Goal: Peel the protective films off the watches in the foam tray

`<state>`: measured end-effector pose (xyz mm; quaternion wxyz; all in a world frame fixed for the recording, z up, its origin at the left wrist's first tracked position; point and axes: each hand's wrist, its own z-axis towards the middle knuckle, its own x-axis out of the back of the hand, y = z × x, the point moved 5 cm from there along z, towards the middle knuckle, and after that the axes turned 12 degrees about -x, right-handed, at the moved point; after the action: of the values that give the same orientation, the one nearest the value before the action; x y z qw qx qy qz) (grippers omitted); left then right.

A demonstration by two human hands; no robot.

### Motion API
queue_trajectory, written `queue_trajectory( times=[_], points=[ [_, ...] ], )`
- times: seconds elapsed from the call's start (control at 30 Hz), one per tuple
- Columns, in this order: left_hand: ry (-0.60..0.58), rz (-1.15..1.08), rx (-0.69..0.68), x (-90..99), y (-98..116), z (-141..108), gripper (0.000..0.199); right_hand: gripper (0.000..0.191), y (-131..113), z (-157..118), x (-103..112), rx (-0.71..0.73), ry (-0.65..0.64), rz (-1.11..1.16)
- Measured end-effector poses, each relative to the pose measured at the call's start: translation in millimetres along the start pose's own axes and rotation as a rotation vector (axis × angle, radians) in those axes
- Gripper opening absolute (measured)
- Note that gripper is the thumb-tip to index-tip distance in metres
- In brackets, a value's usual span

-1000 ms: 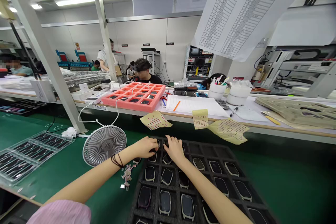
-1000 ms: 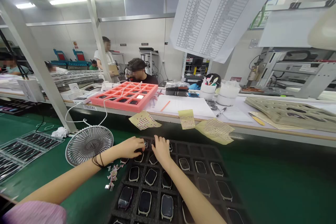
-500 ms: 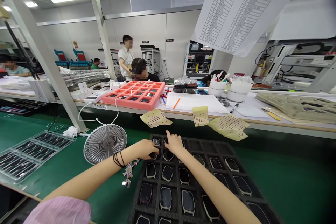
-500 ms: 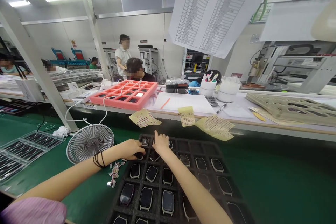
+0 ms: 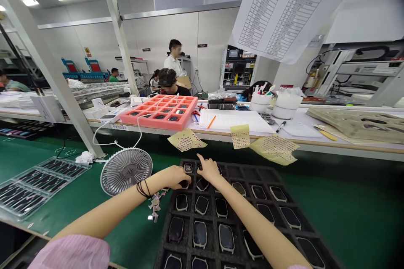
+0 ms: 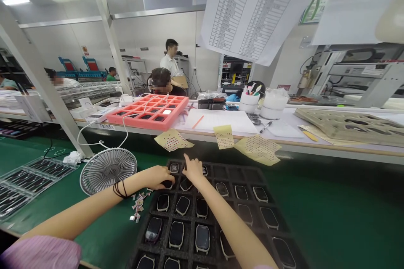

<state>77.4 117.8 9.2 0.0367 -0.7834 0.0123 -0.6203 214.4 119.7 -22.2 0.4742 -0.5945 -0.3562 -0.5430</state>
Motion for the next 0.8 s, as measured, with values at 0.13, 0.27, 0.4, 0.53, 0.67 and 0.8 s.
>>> queue_trajectory(
  times=[0.13, 0.27, 0.4, 0.53, 0.67, 0.8],
  points=[
    [0.001, -0.015, 0.009, 0.0, -0.7, 0.1, 0.025, 0.066, 2.2, 0.1, 0.2, 0.01, -0.001, 0.022],
    [0.008, -0.016, 0.021, -0.7, -0.2, -2.3, 0.028, 0.069, 1.2, -0.8, 0.1, -0.013, -0.005, 0.013],
    [0.012, -0.011, 0.026, -1.4, 0.6, -3.8, 0.029, 0.068, 0.3, -0.9, 0.5, -0.023, -0.011, 0.014],
    [0.016, -0.004, 0.033, -2.0, 0.2, -2.4, 0.027, 0.068, 1.5, -0.5, 0.5, -0.027, -0.018, 0.02],
    [0.017, -0.001, 0.034, -3.1, -1.4, -0.4, 0.028, 0.068, 2.8, -1.3, 0.8, -0.02, -0.024, 0.033],
    [0.004, 0.002, 0.028, -4.1, -3.3, 1.8, 0.029, 0.067, 2.6, -2.4, 1.3, -0.006, -0.018, 0.038]
  ],
)
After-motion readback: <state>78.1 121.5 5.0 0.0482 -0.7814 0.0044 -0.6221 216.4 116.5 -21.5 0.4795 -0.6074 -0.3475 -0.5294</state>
